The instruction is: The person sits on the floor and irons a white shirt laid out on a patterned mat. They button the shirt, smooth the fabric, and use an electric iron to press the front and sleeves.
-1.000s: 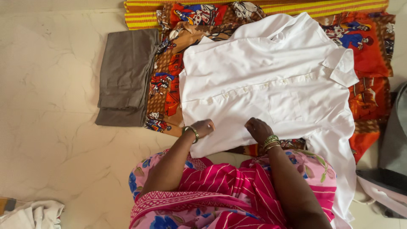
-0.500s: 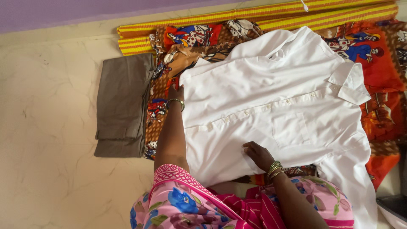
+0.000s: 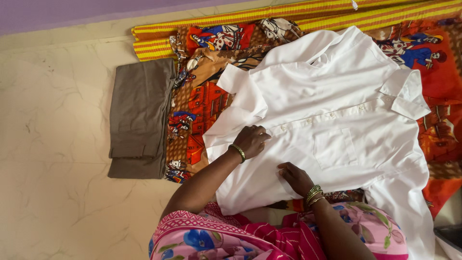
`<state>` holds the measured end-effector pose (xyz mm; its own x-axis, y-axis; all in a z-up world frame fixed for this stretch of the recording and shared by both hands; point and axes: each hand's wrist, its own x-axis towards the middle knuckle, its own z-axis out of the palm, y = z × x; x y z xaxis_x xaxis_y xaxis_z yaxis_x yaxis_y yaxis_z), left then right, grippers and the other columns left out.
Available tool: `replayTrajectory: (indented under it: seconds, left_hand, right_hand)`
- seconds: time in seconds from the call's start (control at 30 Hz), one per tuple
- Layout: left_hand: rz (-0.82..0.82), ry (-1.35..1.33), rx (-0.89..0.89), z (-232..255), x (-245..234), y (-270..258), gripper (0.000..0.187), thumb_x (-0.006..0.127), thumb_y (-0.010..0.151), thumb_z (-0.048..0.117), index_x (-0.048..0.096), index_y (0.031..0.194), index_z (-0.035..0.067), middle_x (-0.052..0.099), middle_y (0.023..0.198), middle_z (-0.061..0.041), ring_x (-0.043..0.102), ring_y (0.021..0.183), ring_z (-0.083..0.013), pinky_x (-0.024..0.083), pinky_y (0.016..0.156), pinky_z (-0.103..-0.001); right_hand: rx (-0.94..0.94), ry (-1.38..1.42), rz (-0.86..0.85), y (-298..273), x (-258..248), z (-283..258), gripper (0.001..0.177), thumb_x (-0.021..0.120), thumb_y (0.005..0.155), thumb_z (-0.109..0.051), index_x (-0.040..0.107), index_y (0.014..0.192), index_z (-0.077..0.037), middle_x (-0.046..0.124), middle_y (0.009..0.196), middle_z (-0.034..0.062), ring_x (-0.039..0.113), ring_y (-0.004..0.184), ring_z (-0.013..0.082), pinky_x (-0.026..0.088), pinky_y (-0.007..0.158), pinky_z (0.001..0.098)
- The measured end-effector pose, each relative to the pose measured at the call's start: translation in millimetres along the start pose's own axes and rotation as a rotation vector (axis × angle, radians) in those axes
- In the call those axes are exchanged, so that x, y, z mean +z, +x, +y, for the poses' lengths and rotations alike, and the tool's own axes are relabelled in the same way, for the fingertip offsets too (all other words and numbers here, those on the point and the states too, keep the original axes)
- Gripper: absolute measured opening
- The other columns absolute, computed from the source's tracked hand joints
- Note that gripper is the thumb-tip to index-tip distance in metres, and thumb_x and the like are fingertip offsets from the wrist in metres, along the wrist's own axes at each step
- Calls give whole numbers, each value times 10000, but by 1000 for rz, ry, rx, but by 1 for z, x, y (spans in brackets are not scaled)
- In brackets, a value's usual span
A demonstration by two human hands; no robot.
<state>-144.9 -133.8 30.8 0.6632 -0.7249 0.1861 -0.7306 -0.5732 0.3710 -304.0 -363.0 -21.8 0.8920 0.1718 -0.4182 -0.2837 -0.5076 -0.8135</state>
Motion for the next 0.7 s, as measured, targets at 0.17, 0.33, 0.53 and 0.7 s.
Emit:
replayTrajectory:
  seconds: [0.17, 0.33, 0.53, 0.7]
  left_hand:
    - [370, -68, -377, -38, -15, -8, 144, 684, 856, 68, 647, 984, 121, 676, 910, -67, 657, 859, -281, 530, 800, -444]
    - [306, -2, -580, -54, -21, -7, 214, 757, 874, 161, 608, 1020, 111, 672, 857, -73, 658, 861, -294, 523, 755, -442]
    - [256, 282, -349, -36, 11, 28, 510, 805, 682, 259, 632, 1125, 74, 661, 911, -159, 654, 825, -341, 511, 666, -462]
    - [2, 353, -522, -86, 32, 55, 120, 577, 1052, 257, 615, 1067, 144, 722, 930, -89, 728, 856, -288, 579, 721, -448]
  right_hand:
    - [-3, 26, -1, -1, 1, 0, 363, 589, 971, -357, 651, 1248, -130, 770, 1136, 115, 733, 1084, 255, 558, 934, 377]
    - [29, 64, -11, 0, 3, 0, 357, 595, 967, -336, 650, 1249, -122, 770, 1138, 118, 744, 1065, 254, 561, 934, 372]
    - [-9, 31, -1, 0, 2, 1, 354, 606, 966, -337, 652, 1238, -116, 771, 1096, 123, 741, 1050, 257, 561, 922, 373]
    - [-13, 67, -6, -3, 0, -4, 356, 608, 959, -340, 655, 1233, -116, 770, 1075, 112, 741, 1029, 249, 562, 911, 366]
